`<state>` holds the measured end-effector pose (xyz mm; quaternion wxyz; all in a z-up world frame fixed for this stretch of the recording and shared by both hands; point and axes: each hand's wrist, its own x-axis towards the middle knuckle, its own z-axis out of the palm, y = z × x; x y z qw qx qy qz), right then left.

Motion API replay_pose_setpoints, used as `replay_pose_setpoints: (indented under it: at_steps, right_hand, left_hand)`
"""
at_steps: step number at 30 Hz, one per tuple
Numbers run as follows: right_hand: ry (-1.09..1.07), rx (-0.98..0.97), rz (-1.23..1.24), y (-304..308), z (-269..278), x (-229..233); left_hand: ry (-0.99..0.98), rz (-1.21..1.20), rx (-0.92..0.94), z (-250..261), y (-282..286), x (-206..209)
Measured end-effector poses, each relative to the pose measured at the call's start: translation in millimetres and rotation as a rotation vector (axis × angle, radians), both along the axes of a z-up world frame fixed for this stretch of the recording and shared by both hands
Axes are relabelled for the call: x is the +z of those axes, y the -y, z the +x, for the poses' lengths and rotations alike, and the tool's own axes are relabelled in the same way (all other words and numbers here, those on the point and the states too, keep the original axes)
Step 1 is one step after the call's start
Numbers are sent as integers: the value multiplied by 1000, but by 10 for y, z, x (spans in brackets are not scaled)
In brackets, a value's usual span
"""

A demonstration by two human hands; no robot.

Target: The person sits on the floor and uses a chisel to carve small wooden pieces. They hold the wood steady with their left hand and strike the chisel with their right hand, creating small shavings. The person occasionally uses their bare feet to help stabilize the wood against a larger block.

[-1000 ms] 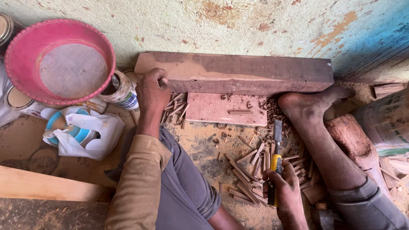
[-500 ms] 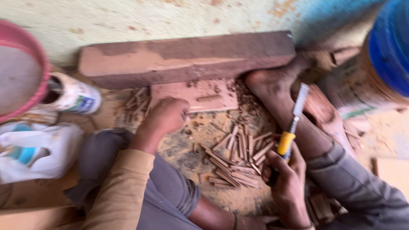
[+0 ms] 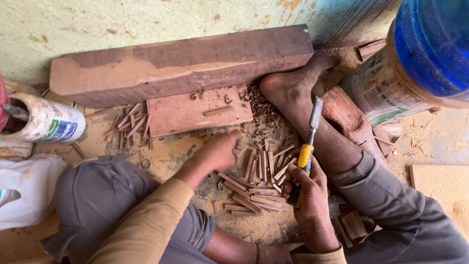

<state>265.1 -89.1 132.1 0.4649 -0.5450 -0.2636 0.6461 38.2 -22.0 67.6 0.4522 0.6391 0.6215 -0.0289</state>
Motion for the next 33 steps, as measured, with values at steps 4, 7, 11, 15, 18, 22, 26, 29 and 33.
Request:
replay_pose_setpoints:
  at_steps: [4,7,11,15,18,22,26,29,33]
  right_hand:
    - [-9,8,-17,-10,-1,-51]
    - [11,15,-25,-16,-7,-97]
    - [34,13,-64,-14,-20,-146]
    - [31,30,-71,-23,-48,-165]
    - [40,46,-67,-9,-72,-175]
    - [58,52,-99,-7,-108,-156]
    - [88,57,-134,-15,-163,-127]
    - [94,77,-134,-14,-189,-133]
    - [128,93,-147,-19,-214,-147]
  left_hand:
    - [352,207,56,-234,-149,115]
    - [652,423,98,-264,-145,222]
    - [760,252,209,-303,-130,500]
    - [979,182,282,-330,-88,691]
    - [1076,167,307,-344,-61,735]
    - [1137,187,305,-389,-73,712]
    - [934,257,417,-445,-185,600]
    - [539,354,552,-534,-313,435]
    - [168,528,606,-575,-480,247]
